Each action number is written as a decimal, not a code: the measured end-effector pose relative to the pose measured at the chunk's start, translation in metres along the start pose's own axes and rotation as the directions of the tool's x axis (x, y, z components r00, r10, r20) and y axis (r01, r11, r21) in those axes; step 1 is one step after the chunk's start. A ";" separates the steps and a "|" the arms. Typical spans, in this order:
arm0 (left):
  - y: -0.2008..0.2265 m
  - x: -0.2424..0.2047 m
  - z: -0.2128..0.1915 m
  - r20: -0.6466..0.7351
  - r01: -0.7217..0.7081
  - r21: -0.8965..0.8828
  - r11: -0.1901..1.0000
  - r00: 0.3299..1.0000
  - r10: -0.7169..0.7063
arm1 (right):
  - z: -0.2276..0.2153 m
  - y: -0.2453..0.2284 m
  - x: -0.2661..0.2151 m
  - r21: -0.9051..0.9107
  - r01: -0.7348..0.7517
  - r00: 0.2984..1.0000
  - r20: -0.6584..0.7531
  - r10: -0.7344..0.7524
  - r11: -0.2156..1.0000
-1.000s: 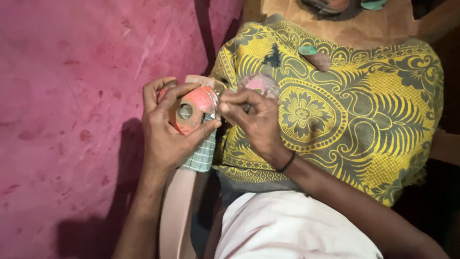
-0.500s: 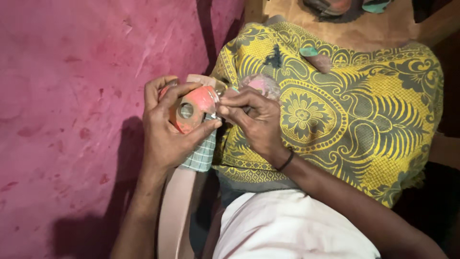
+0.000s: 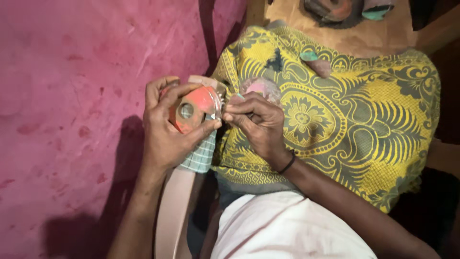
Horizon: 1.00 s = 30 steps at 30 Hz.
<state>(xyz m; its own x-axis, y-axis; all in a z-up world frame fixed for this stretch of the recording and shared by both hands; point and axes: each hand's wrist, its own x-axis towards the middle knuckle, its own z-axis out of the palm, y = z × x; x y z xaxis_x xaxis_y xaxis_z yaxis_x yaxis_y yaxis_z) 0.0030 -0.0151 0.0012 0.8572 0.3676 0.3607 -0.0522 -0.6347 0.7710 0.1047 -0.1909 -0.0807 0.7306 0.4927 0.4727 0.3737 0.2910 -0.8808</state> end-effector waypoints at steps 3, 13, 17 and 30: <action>0.002 0.003 -0.004 0.017 -0.025 0.056 0.998 1.000 0.024 | 0.002 -0.004 0.005 0.160 -0.173 0.985 0.022 0.172 0.972; 0.005 0.005 -0.011 0.048 -0.004 0.130 0.992 0.999 -0.002 | -0.011 -0.043 0.028 0.174 -0.328 0.943 0.006 0.332 0.928; -0.010 0.007 -0.014 0.085 -0.039 -0.040 0.998 0.996 0.042 | -0.010 -0.050 0.033 0.269 -0.348 0.933 0.011 0.358 0.898; -0.003 -0.001 -0.015 0.055 0.049 0.119 0.992 0.997 -0.056 | -0.006 -0.048 0.026 0.351 -0.449 0.889 0.084 0.450 0.822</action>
<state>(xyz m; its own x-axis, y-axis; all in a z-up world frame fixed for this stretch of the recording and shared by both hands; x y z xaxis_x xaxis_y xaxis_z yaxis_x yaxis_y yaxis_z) -0.0052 -0.0038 0.0064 0.8855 0.3648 0.2876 0.0514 -0.6922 0.7199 0.1095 -0.1964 -0.0264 0.7694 0.6382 0.0264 -0.2217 0.3056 -0.9260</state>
